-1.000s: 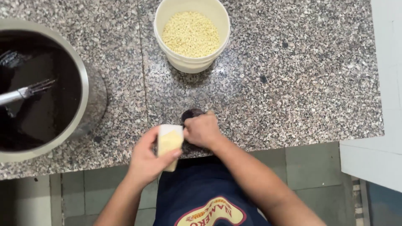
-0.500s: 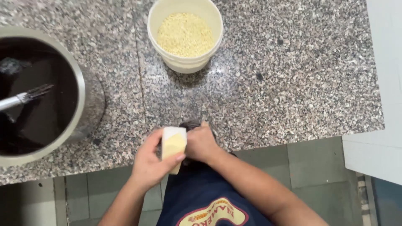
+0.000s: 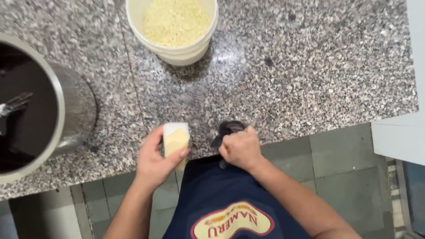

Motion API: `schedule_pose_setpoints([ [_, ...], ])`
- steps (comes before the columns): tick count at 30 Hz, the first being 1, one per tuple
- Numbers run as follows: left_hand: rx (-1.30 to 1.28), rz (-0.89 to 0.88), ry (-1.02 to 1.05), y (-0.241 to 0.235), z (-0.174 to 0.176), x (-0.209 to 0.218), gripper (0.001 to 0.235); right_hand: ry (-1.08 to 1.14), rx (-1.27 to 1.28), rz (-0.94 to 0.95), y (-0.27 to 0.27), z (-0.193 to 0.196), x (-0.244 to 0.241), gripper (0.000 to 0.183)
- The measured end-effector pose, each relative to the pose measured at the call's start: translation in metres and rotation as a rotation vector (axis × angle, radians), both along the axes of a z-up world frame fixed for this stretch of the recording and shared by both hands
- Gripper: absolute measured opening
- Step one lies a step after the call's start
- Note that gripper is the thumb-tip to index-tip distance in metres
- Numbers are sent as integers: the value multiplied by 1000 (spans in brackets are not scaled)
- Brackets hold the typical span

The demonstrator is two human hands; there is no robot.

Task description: The recorder unwraps a block of butter and uses a long knife to cut it into smaller cubes on a kitchen counter.

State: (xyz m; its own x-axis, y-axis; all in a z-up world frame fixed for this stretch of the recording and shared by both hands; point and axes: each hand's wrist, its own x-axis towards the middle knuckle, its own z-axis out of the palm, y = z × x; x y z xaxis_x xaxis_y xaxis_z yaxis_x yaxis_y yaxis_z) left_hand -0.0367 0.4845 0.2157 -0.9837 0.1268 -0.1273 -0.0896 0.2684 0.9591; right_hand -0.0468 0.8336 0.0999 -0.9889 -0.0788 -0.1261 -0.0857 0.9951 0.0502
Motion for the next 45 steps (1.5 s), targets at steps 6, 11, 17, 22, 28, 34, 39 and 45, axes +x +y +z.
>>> schedule_pose_setpoints([
  [6, 131, 26, -54, -6, -10, -2, 57, -54, 141, -243, 225, -18, 9, 34],
  [11, 216, 135, -135, -20, -14, 0, 56, -100, 9, -599, 163, 21, -75, 45],
  [17, 21, -73, 155, 19, 45, -33, 52, -153, 54, 546, -98, 45, -39, 8],
  [22, -79, 94, 92, -9, 54, -7, 57, -213, -128, 135, -15, 91, -128, 25],
  [28, 126, 502, -60, -94, 18, 103, 71, -160, -32, -221, 47, 51, -213, 36],
  [34, 190, 531, 4, -65, 15, 106, 73, -10, -442, 752, -160, 53, -16, 24],
  [39, 169, 559, -9, -77, -1, 132, 73, 66, -615, 679, -138, 32, -47, 23],
  [45, 62, 666, -82, -135, -61, 217, 70, 167, -371, 540, -107, 9, -182, 30],
])
